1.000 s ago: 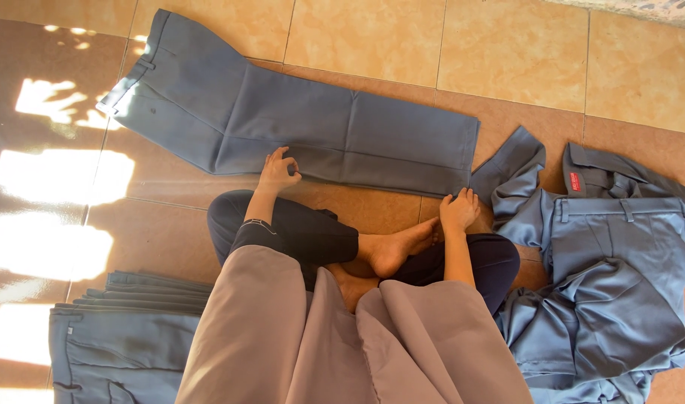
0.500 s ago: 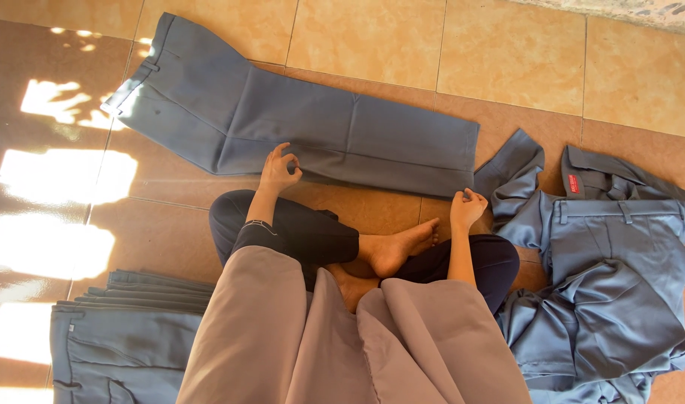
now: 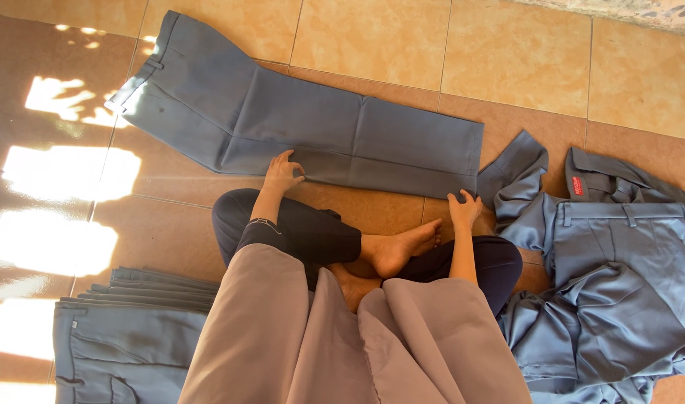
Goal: The person sits on a tiled floor and folds gray trousers by hand. They smooth the fabric, fold the legs together, fold the pants in half lengthwise, and then fold them into a compact rectangle. The folded pants are placed on a growing stack to the left, and the person repeats the process with additional pairs from a pile on the right.
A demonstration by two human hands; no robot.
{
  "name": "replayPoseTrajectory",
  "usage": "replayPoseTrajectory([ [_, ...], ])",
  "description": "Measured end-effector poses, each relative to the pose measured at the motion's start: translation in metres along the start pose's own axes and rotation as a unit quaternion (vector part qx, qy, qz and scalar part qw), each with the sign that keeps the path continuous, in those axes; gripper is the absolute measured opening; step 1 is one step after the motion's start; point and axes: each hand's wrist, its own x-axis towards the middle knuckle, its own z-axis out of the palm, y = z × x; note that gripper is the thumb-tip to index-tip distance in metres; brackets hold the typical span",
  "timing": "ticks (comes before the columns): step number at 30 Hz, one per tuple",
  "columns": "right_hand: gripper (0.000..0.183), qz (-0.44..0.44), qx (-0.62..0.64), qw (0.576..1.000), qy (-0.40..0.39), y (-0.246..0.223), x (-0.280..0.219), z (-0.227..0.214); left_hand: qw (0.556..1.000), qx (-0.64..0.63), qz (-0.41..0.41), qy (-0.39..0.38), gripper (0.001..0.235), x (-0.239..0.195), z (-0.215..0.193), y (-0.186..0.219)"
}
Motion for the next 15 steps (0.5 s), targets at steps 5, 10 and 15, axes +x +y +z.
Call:
replayPoseTrajectory([
  [5, 0.054, -0.054, -0.043, 0.997, 0.037, 0.014, 0.011, 0.012, 1.000, -0.007, -0.003, -0.001, 0.022, -0.002, -0.002, 0.001],
  [10, 0.040, -0.120, 0.073, 0.981, 0.132, 0.011, 0.021, 0.013, 1.000, -0.022, -0.010, -0.006, 0.028, -0.003, -0.001, 0.001],
  [15, 0.041, 0.124, 0.459, 0.879, -0.039, -0.013, 0.023, -0.001, 0.999, -0.019, -0.026, -0.004, 0.059, -0.015, -0.022, 0.013],
])
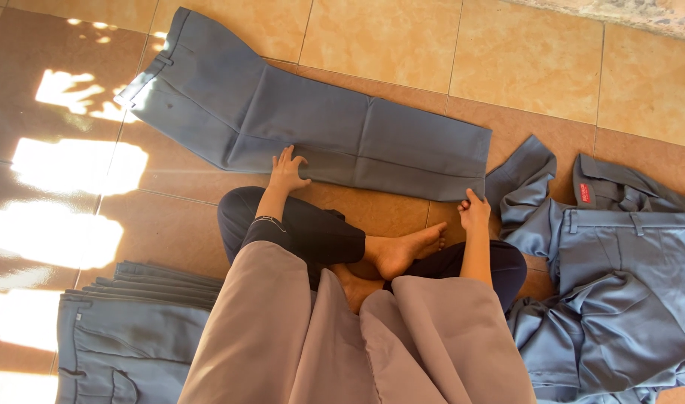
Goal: The person sits on a tiled floor and folds gray trousers by hand. They smooth the fabric, fold the legs together, fold the pants in half lengthwise, and then fold them into a compact rectangle. The folded pants are placed on a growing stack to the left, and the person repeats the process with additional pairs from a pile on the right.
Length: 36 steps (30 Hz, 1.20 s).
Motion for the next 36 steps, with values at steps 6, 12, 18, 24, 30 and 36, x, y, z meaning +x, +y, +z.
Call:
replayPoseTrajectory([
  [6, 0.038, 0.097, 0.228, 0.969, 0.015, -0.019, 0.051, -0.036, 0.999, 0.013, -0.042, 0.014, 0.078, -0.017, -0.038, 0.027],
  [12, 0.046, 0.027, 0.323, 0.941, 0.099, -0.070, 0.072, -0.086, 0.996, -0.007, -0.080, 0.029, 0.082, -0.016, -0.045, 0.031],
  [18, 0.019, -0.113, 0.121, 0.972, 0.168, -0.069, 0.057, -0.051, 0.995, 0.083, -0.061, -0.010, 0.079, 0.005, -0.001, 0.003],
  [24, 0.039, -0.335, -0.352, 0.874, 0.012, -0.023, -0.017, 0.042, 0.994, 0.089, -0.068, -0.022, 0.079, 0.006, -0.002, 0.003],
  [30, 0.053, -0.244, -0.519, 0.814, -0.091, 0.062, -0.026, 0.073, 0.996, 0.063, -0.062, -0.008, 0.075, 0.000, -0.011, 0.011],
  [36, 0.040, -0.306, -0.587, 0.744, -0.092, 0.075, -0.044, 0.105, 0.982, 0.062, 0.043, 0.171, 0.038, 0.024, 0.031, -0.004],
])
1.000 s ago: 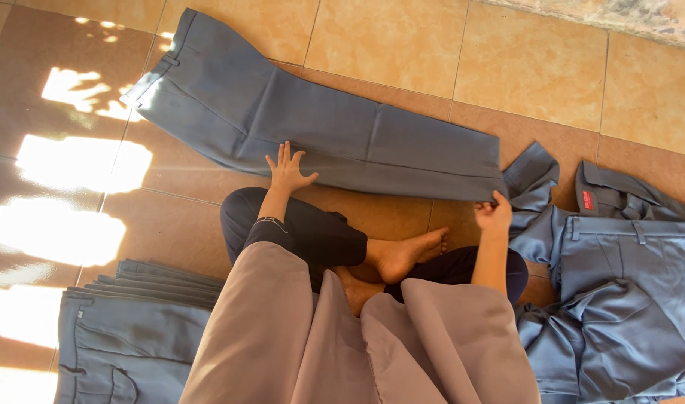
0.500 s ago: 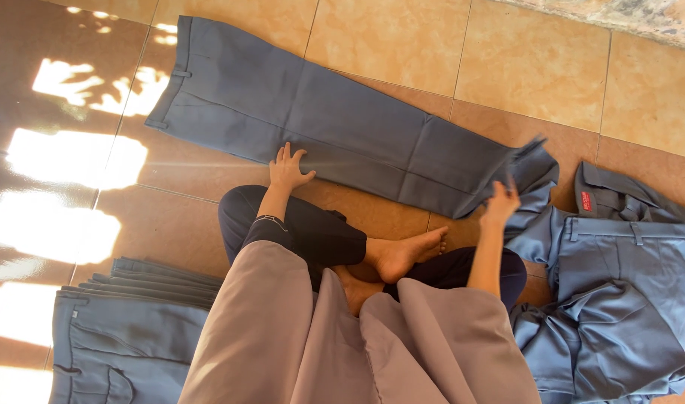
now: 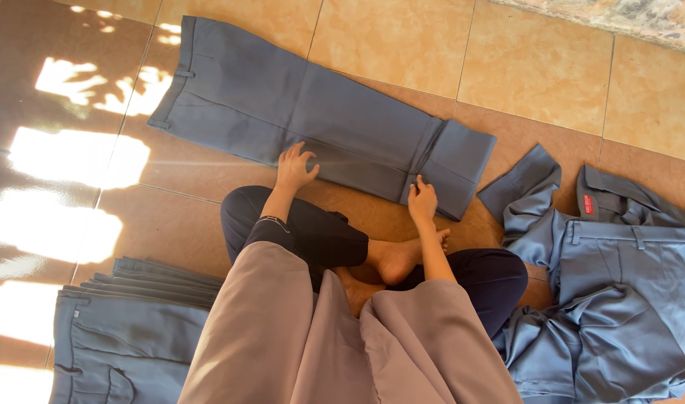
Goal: The person sits on a tiled floor and folds gray trousers by hand. They smooth the fabric, fold the legs together, fold the pants in half lengthwise, and then fold them into a compact rectangle. The folded pants are placed on a growing stack to the left, and the person repeats the process with additional pairs from a pile on the right.
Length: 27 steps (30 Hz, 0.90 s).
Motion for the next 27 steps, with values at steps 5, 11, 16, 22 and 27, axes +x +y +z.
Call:
replayPoseTrajectory([
  [5, 0.040, -0.066, 0.033, 0.996, -0.054, -0.045, -0.018, 0.010, 0.976, -0.209, 0.012, -0.062, 0.023, 0.000, -0.024, 0.067],
  [11, 0.038, -0.130, 0.069, 0.986, -0.081, -0.085, -0.041, 0.015, 0.854, -0.416, -0.179, -0.257, 0.066, -0.012, -0.044, 0.169],
  [16, 0.038, -0.156, 0.058, 0.983, -0.079, -0.070, -0.038, 0.016, 0.864, -0.399, -0.193, -0.240, 0.055, 0.002, 0.032, 0.174],
  [22, 0.040, -0.133, -0.011, 0.991, -0.015, -0.042, -0.035, -0.027, 0.908, -0.353, -0.177, -0.142, 0.034, 0.017, 0.049, 0.141],
  [27, 0.058, -0.026, 0.046, 0.998, 0.020, -0.017, -0.041, -0.046, 0.922, -0.329, -0.198, -0.040, 0.031, 0.024, 0.005, 0.105],
])
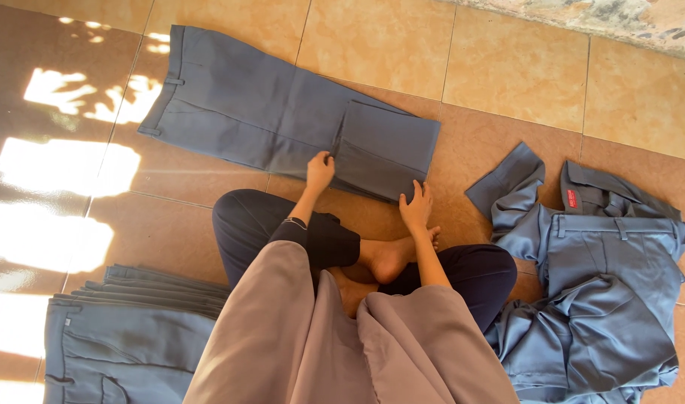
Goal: The person sits on a tiled floor and folds gray trousers by hand. They smooth the fabric, fold the legs together, fold the pants in half lengthwise, and then fold them into a compact rectangle. The folded pants are placed on a growing stack to the left, and the person repeats the process with additional pairs from a pile on the right.
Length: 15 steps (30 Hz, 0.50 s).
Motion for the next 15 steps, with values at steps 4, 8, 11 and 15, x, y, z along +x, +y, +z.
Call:
replayPoseTrajectory([
  [4, 0.061, -0.022, 0.080, 0.996, -0.011, -0.024, -0.010, -0.022, 0.997, 0.053, -0.036, 0.035, 0.032, 0.023, -0.034, -0.018],
  [8, 0.061, -0.004, 0.123, 0.991, -0.050, -0.042, -0.011, -0.032, 0.989, 0.078, -0.031, 0.121, 0.029, 0.044, -0.075, -0.025],
  [11, 0.063, -0.020, 0.137, 0.988, -0.064, -0.039, -0.008, -0.016, 0.982, 0.062, -0.024, 0.176, 0.027, 0.036, -0.109, -0.018],
  [15, 0.064, -0.039, 0.149, 0.980, -0.125, -0.052, -0.010, -0.008, 0.983, 0.031, -0.053, 0.175, 0.043, 0.034, -0.118, -0.060],
])
